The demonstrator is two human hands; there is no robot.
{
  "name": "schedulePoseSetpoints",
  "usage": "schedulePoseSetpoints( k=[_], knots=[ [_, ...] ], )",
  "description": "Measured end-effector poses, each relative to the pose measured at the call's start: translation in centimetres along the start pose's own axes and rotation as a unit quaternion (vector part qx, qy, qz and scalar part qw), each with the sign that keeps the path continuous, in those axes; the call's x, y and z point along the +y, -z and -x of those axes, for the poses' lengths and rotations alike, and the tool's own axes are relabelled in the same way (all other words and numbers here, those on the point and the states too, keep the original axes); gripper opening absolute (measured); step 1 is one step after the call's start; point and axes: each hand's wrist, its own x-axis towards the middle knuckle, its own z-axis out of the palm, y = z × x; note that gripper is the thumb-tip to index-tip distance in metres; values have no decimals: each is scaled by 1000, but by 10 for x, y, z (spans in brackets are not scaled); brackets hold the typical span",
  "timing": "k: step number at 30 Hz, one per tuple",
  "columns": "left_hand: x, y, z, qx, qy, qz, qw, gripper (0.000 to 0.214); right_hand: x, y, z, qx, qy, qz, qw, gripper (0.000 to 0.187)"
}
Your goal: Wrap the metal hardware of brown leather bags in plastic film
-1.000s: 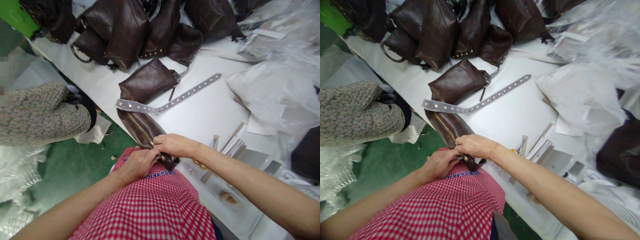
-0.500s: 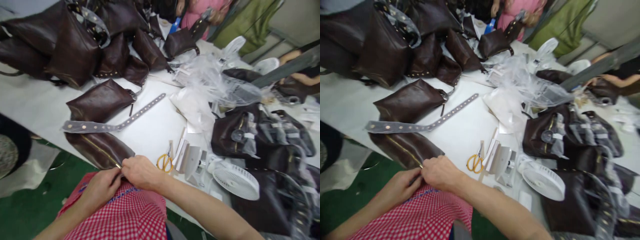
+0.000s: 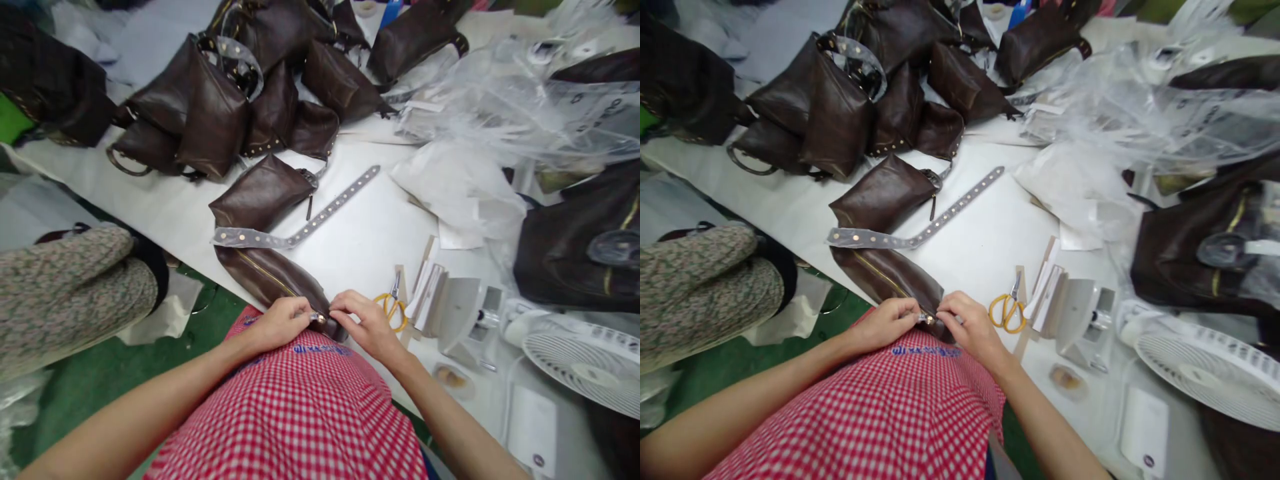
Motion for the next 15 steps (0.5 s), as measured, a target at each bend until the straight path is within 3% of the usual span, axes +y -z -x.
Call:
schedulePoseSetpoints(
  k=[2,7,10,15],
  knots=[
    [1,0,-1,1,-9,3,1000,17,4,-1,-2,11,-5,15,1000,15],
    [0,-1,-5,5,-3,14,1000,16,8,-11,-6,-29,25,45,998,19],
    [-1,-2,-4,9,11,22,1000,15,3,-17,-7,-32,46,123,991,20],
    [-1,-6,-2,20,36,127,991,24,-1,-38,-10,2,107,347,932,25]
  ],
)
